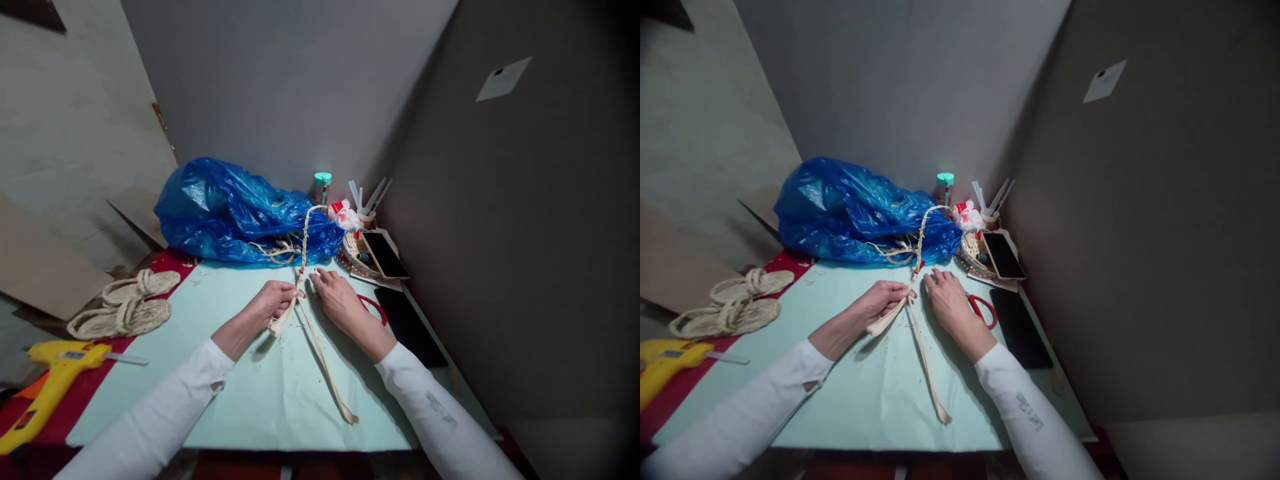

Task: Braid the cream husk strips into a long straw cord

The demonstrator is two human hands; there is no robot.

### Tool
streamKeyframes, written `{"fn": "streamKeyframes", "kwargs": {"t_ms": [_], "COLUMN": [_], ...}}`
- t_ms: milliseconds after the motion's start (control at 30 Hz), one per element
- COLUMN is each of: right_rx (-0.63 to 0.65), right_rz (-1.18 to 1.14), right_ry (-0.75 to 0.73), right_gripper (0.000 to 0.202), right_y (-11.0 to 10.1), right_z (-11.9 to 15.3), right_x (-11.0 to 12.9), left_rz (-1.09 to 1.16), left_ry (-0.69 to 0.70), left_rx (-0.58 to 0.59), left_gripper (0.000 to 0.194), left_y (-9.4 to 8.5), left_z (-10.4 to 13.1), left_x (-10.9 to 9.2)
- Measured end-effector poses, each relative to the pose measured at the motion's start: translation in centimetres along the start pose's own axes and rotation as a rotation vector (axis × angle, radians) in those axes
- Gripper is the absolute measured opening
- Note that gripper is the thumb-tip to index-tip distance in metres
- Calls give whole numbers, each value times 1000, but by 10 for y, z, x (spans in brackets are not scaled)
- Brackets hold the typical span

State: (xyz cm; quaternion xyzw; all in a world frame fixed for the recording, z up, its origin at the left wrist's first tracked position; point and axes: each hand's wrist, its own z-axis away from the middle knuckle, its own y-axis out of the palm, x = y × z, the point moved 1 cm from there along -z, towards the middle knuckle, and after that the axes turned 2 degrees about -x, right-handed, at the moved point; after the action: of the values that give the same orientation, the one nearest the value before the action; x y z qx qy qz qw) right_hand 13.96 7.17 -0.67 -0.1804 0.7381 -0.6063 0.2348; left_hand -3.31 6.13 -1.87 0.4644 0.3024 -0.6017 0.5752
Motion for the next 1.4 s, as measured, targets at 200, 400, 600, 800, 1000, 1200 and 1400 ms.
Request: {"fn": "streamKeyframes", "kwargs": {"t_ms": [200, 400, 600, 800, 1000, 1200, 1400], "right_rx": [19, 20, 141, 514, 265, -214, -199], "right_rz": [3, -61, -544, -933, -848, -548, -243], "right_ry": [-17, -6, -30, -351, -133, 31, -232], "right_gripper": [20, 21, 18, 27, 27, 26, 44], "right_y": [0, -9, -60, -108, -90, -69, -56], "right_z": [-6, 11, 58, 103, 45, -38, -101], "right_x": [7, 9, -6, -5, 2, -17, 0], "left_rz": [6, 20, -4, -17, -70, -196, -388], "left_ry": [6, 0, 16, 48, 80, 118, 265], "left_rx": [17, 25, 12, 8, 16, -27, -154], "left_gripper": [21, 18, 13, 14, 15, 19, 8], "left_y": [0, -1, 0, 1, 1, 0, 4], "left_z": [0, 0, -1, -3, -3, -7, -10], "left_x": [-1, -1, 1, 4, 6, 12, 12]}}
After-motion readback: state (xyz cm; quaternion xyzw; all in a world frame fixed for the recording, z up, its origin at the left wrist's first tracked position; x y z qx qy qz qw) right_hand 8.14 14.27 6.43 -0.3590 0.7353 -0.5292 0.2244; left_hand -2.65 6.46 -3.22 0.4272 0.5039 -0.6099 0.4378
